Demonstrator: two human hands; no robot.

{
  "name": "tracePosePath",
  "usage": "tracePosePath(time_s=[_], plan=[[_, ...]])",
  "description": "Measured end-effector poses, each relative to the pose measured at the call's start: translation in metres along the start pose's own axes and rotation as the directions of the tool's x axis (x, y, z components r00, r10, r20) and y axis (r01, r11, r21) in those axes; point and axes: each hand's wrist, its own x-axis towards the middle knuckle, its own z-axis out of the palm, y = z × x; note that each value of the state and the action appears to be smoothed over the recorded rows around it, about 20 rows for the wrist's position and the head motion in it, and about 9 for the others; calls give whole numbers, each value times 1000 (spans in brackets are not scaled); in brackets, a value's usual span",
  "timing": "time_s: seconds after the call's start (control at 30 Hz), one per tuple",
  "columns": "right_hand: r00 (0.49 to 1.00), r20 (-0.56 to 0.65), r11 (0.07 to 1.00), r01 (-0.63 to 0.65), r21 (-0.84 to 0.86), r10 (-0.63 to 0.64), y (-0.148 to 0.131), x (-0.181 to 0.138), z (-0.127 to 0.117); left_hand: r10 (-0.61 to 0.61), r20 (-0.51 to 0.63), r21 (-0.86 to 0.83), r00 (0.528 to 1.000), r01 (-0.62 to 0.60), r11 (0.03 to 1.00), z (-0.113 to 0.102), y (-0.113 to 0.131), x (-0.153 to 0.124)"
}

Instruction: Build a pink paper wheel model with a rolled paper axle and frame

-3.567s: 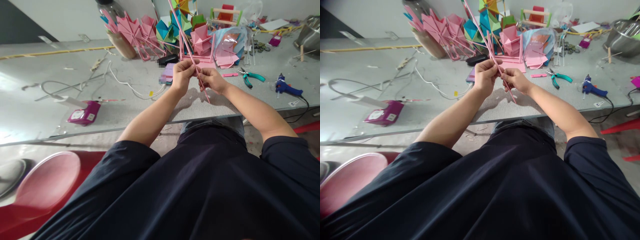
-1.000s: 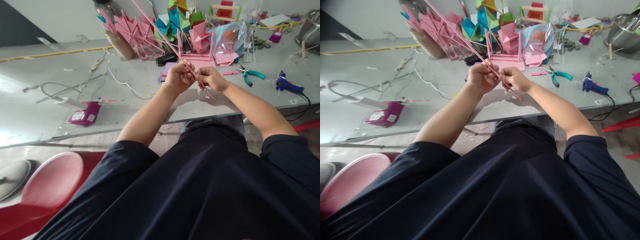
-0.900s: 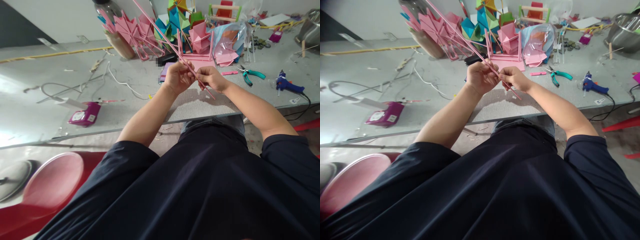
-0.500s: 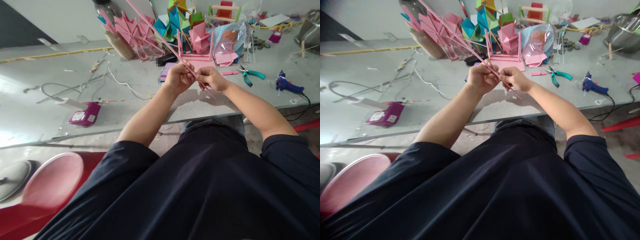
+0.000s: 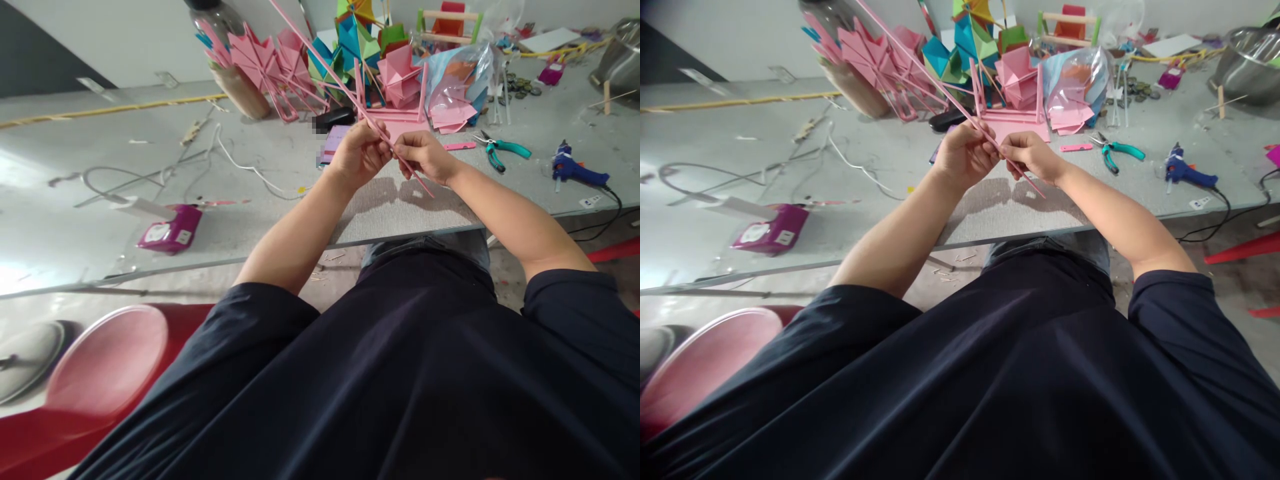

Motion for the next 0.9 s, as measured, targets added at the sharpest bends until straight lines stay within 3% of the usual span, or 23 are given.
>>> tracePosePath(time_s=[0.53,0.9], plan=[[999,-37,1000,23,-4,-23,-3,0,3,40,-62,96,997,-34,995,3,2,-2],[996,-83,1000,-20,-14,19,-1,1,0,24,-125,14,992,-23,1000,17,1,-4]])
